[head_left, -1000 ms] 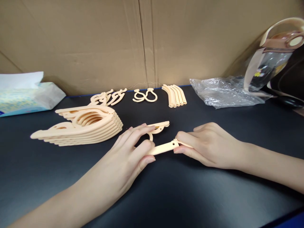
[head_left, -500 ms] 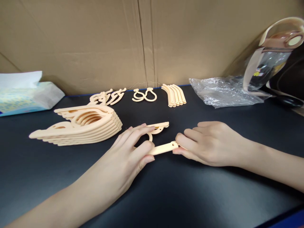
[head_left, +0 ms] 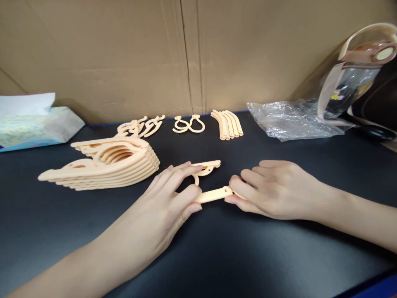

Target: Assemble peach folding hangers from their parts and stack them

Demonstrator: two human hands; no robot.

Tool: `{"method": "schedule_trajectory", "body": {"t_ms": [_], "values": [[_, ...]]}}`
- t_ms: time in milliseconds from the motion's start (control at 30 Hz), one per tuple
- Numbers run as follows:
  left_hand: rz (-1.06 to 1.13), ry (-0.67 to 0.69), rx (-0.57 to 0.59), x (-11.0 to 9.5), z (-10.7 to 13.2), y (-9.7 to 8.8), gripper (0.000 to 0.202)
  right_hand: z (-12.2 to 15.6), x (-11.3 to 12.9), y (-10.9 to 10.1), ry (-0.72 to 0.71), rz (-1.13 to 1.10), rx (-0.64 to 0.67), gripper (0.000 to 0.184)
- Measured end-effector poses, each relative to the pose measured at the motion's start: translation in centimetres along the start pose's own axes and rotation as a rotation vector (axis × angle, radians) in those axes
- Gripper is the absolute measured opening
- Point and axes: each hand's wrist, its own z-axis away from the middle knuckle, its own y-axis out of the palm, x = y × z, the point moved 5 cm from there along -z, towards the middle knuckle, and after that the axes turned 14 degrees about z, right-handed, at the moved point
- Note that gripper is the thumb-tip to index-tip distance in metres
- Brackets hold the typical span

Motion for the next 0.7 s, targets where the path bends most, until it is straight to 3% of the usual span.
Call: {"method": "schedule_trajectory", "body": {"t_ms": [700], "values": [[0.015,-0.019,-0.02,-0.18,-0.09,-0.04,0.018,0.15,0.14,-0.14,-0.015,0.023,-0.018,0.036]]}}
